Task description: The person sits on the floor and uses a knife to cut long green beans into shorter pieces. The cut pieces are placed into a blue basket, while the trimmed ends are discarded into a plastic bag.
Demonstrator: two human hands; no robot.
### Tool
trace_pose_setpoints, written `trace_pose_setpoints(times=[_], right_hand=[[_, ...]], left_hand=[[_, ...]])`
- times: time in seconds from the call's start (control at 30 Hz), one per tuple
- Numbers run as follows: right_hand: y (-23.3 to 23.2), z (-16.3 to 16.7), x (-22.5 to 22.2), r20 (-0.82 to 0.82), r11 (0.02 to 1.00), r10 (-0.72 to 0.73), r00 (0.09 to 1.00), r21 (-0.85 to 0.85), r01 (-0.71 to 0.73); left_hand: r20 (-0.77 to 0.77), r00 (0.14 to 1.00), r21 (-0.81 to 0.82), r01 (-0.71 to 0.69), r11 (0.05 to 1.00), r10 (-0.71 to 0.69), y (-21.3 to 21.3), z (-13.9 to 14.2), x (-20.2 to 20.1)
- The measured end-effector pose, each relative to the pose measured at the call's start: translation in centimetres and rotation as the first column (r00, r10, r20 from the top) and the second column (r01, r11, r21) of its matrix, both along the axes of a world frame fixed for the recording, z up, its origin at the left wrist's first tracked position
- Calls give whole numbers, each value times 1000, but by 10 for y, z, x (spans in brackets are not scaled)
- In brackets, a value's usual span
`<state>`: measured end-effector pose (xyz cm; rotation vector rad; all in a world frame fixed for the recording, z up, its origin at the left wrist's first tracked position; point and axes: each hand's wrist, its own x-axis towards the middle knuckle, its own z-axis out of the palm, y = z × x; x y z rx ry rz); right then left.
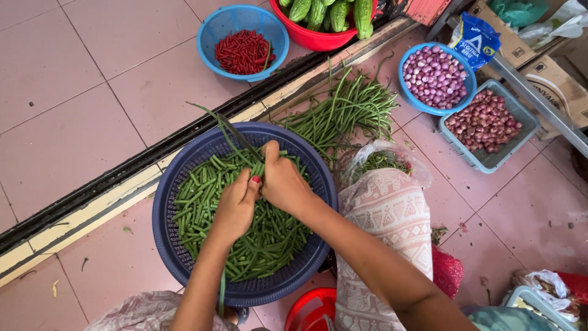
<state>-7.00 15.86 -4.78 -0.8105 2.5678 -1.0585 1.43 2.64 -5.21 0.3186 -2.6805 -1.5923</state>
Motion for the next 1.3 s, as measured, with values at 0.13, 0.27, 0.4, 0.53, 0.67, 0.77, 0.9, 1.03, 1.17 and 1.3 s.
trace_pose_setpoints(times=[0.13, 0.27, 0.4, 0.53, 0.67, 0.77, 0.9, 1.03, 1.17, 1.3], right_hand=[[3, 1, -23, 155, 964, -22, 988, -257, 62], [35, 28, -45, 699, 893, 287, 655, -442, 82], [39, 45, -39, 728, 888, 303, 615, -450, 95], [32, 38, -39, 702, 875, 307, 643, -474, 99], [32, 25, -50, 641, 805, 261, 722, -557, 203], [38, 24, -61, 658, 706, 157, 737, -596, 382], [48, 28, -66, 648, 627, 105, 754, -632, 456], [48, 36, -58, 376, 736, -6, 927, -626, 258], [41, 44, -35, -138, 875, -95, 986, -483, 17], [30, 46, -16, -215, 954, 78, 973, -268, -136]], left_hand=[[-42, 999, 114, 33, 993, -28, 2, 1, 0], [28, 998, 576, 27, 817, -53, -17, 0, -5], [102, 980, 738, 40, 673, -171, -23, -1, -7], [161, 959, 699, 56, 713, -233, -8, 4, -12], [139, 959, 677, 91, 731, -248, -6, 15, -17], [88, 966, 676, 120, 727, -241, -9, 19, -17], [56, 979, 743, 91, 663, -198, -11, 16, -21], [-7, 995, 360, 94, 928, -98, -8, 12, -21], [-57, 998, 39, -15, 999, 17, -5, 16, -19], [-70, 997, -45, -40, 998, 36, -7, 18, -20]])
